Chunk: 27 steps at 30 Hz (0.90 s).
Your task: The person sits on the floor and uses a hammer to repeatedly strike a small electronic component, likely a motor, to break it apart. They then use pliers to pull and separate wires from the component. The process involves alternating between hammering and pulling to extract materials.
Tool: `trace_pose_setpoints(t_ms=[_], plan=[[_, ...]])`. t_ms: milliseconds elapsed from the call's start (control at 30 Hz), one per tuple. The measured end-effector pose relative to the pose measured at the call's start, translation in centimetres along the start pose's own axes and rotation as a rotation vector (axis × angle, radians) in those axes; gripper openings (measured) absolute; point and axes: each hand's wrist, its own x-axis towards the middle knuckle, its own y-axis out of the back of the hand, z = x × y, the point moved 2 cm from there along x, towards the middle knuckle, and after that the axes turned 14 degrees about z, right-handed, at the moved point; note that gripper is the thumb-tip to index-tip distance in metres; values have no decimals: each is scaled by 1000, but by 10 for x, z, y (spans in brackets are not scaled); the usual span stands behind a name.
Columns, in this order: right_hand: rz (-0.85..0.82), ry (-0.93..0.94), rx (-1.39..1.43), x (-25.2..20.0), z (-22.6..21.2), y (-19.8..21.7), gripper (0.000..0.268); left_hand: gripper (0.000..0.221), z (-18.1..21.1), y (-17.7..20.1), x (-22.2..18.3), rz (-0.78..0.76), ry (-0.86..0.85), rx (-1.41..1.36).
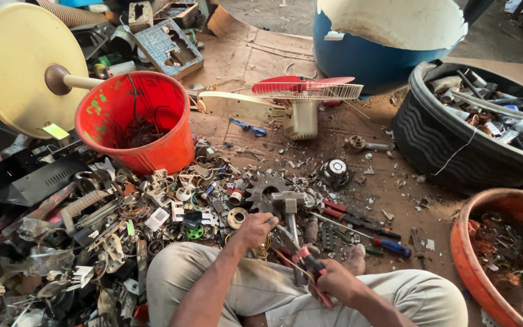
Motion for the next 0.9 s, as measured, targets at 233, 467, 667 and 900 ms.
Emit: trace_pose_setpoints(t_ms=[233, 467, 667, 900], plan=[[520, 758, -1218, -8, -7, -7, 20, 39, -63, -40, 4, 34, 182, 15], [696, 1319, -1817, -12, -56, 0, 35, 26, -119, -71, 20, 5, 819, -500], [698, 755, -1543, -15, -63, -18, 38, 32, -116, -55, 20, 206, 723, -651], [513, 495, -883, 55, 37, 43, 52, 24, -93, -39, 24, 262, 514, -756]])
